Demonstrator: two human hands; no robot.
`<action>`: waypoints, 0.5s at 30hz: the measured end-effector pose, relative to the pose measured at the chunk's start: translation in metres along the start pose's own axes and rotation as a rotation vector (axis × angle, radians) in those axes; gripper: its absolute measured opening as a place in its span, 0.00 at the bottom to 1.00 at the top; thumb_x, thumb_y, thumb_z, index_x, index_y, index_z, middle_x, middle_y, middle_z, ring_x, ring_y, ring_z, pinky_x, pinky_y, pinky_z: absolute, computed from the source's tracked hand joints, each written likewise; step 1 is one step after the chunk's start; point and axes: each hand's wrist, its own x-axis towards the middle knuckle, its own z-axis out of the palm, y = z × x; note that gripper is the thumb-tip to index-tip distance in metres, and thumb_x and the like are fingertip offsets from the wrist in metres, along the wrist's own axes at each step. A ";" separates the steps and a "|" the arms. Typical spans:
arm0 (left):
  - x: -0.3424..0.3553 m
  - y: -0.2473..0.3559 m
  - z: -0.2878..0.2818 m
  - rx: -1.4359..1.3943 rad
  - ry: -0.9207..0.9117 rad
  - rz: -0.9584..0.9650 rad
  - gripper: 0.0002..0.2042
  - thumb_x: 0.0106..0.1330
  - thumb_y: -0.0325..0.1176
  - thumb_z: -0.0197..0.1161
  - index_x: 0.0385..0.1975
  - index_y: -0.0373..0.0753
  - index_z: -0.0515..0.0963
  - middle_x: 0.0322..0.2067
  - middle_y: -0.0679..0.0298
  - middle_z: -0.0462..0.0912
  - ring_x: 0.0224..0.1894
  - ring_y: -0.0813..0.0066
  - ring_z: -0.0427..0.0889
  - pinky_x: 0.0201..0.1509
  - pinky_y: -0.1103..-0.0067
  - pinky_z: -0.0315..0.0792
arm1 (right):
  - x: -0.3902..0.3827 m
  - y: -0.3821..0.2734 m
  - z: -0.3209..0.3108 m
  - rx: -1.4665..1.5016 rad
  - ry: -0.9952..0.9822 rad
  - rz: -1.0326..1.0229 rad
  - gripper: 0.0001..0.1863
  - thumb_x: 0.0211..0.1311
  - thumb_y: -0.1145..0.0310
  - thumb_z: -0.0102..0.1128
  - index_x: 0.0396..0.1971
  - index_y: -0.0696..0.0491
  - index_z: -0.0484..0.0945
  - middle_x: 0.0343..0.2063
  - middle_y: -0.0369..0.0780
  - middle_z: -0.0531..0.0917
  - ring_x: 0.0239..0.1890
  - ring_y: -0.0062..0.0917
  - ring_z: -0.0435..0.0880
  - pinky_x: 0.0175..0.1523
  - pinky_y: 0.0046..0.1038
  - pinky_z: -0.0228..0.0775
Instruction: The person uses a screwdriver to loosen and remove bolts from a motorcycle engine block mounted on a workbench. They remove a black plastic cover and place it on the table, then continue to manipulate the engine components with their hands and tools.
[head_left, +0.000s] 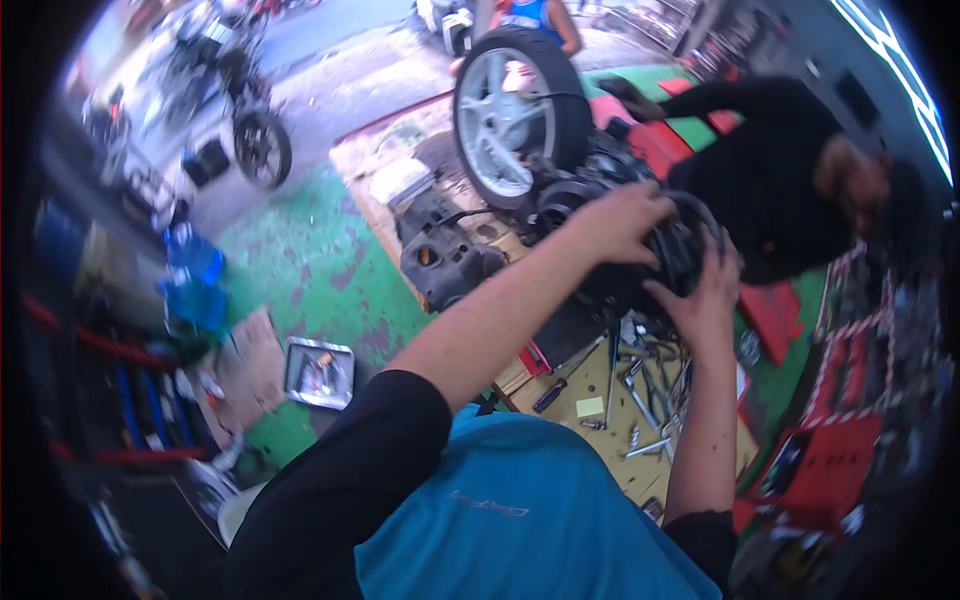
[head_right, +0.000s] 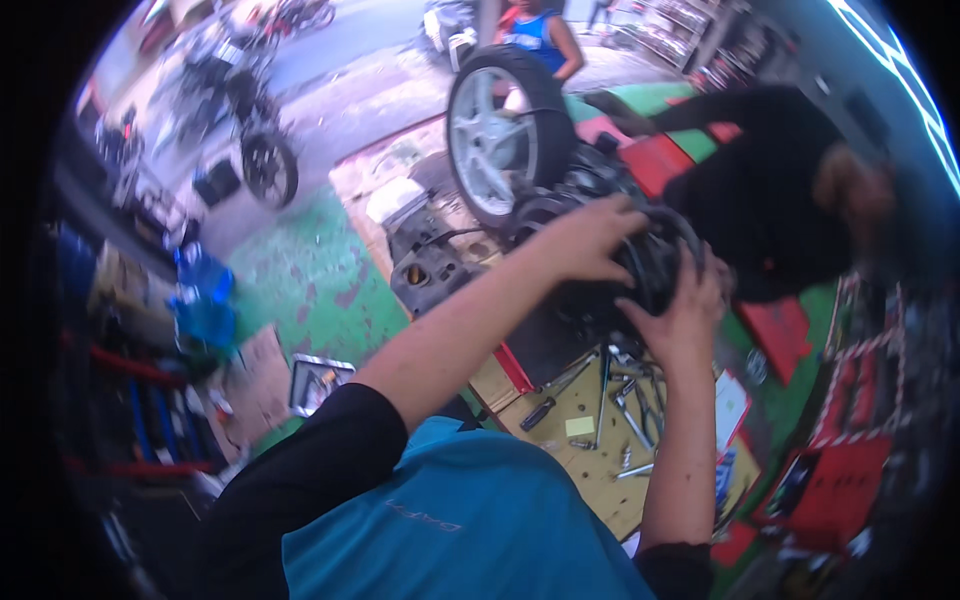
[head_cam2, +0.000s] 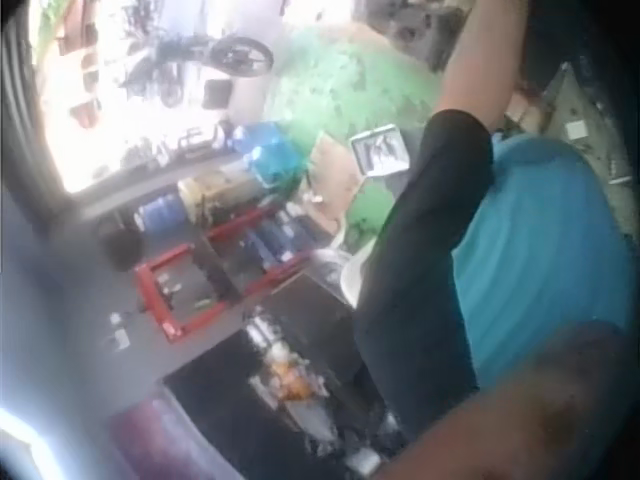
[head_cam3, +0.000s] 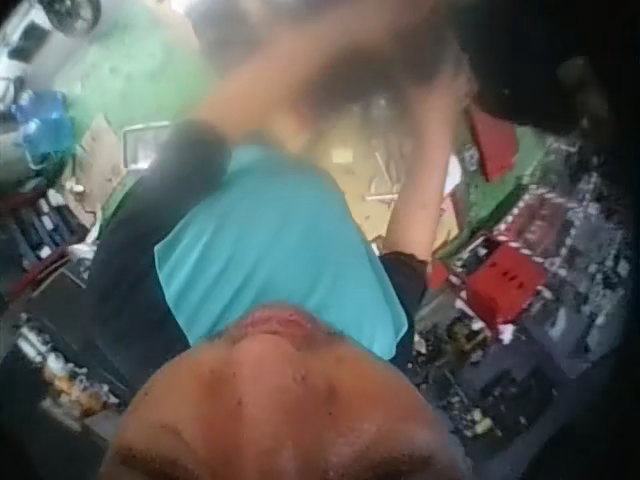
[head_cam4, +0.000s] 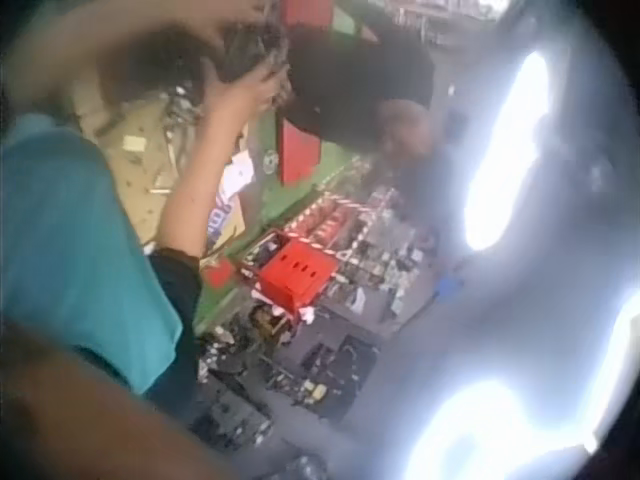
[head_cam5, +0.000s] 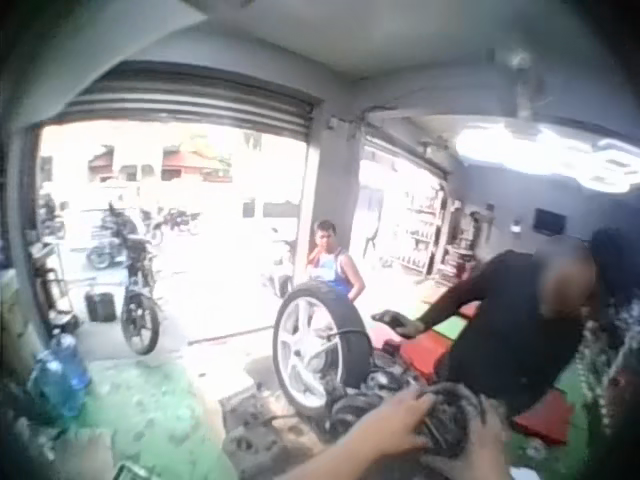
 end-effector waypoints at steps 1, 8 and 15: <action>-0.005 0.000 -0.005 0.026 0.030 -0.043 0.33 0.42 0.40 0.81 0.50 0.38 0.76 0.46 0.52 0.76 0.54 0.49 0.78 0.58 0.61 0.74 | 0.007 -0.007 0.008 0.042 -0.008 0.027 0.57 0.36 0.54 0.86 0.70 0.50 0.65 0.70 0.56 0.63 0.71 0.54 0.64 0.72 0.52 0.60; -0.008 -0.003 0.002 0.075 0.075 -0.185 0.28 0.41 0.35 0.79 0.46 0.39 0.80 0.45 0.54 0.76 0.53 0.54 0.80 0.64 0.46 0.69 | 0.026 -0.039 0.018 -0.184 -0.223 0.232 0.48 0.34 0.56 0.88 0.61 0.53 0.76 0.69 0.59 0.62 0.68 0.56 0.70 0.71 0.45 0.65; 0.002 -0.002 0.030 0.015 0.108 -0.252 0.13 0.65 0.37 0.60 0.43 0.41 0.88 0.49 0.51 0.78 0.54 0.51 0.78 0.68 0.36 0.61 | 0.024 -0.035 0.028 -0.239 -0.227 0.161 0.32 0.51 0.67 0.76 0.59 0.57 0.79 0.65 0.55 0.67 0.67 0.52 0.71 0.70 0.44 0.64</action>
